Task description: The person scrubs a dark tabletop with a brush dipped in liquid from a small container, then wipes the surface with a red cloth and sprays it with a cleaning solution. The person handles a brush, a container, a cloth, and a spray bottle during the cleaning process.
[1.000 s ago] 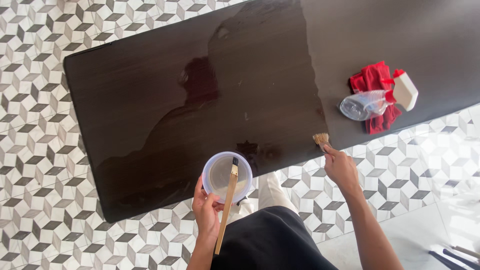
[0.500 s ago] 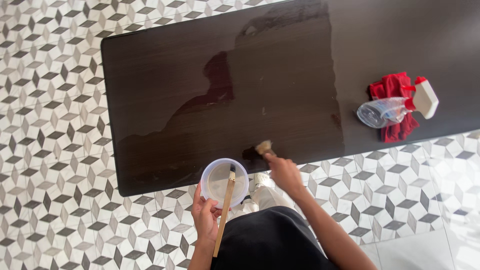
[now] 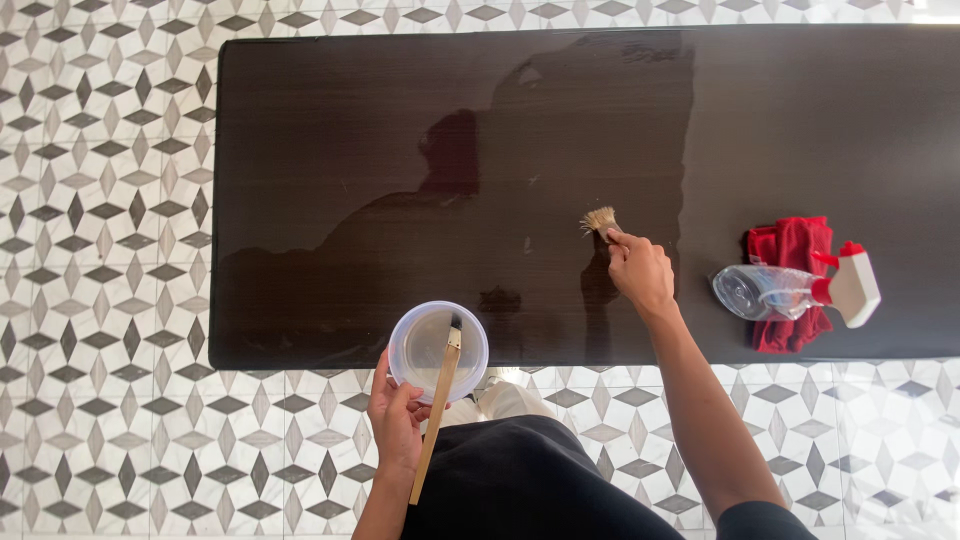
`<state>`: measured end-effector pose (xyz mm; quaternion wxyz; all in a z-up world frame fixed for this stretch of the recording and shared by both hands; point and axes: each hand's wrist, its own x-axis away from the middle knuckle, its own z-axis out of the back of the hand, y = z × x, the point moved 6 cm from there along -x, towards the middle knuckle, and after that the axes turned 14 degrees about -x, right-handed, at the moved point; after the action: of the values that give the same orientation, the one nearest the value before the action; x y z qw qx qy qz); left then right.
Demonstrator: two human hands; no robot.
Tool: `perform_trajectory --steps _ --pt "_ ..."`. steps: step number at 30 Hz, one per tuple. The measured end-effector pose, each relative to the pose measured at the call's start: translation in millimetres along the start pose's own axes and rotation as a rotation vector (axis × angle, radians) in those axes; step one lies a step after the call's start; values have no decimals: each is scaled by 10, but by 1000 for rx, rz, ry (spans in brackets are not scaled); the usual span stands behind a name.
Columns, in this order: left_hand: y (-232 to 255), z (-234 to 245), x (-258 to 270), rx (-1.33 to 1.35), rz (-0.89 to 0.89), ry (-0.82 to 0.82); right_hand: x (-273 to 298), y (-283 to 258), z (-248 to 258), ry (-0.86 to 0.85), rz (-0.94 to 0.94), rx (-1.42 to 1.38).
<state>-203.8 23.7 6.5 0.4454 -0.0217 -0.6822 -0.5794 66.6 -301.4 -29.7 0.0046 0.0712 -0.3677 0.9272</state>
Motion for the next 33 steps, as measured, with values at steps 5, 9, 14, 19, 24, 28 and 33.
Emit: perform_trajectory --steps 5,9,14,19,24,28,33 --pt "-107 143 19 91 15 64 396 -463 -639 -217 58 0" --pt "-162 276 38 123 10 82 1205 -986 -1285 -507 89 -93" --pt "-153 492 -38 123 -4 101 1239 -963 -1236 -479 86 -71" --pt "-117 768 -87 180 -5 100 843 -417 -538 -188 -193 20" --pt "-66 1130 -201 138 0 56 1250 -230 -493 17 -252 -12" --pt "54 1581 -331 176 -31 44 1779 -597 -978 7 -140 -85" --pt "191 2301 -560 201 -62 44 2205 -1644 -2041 -185 57 -186"
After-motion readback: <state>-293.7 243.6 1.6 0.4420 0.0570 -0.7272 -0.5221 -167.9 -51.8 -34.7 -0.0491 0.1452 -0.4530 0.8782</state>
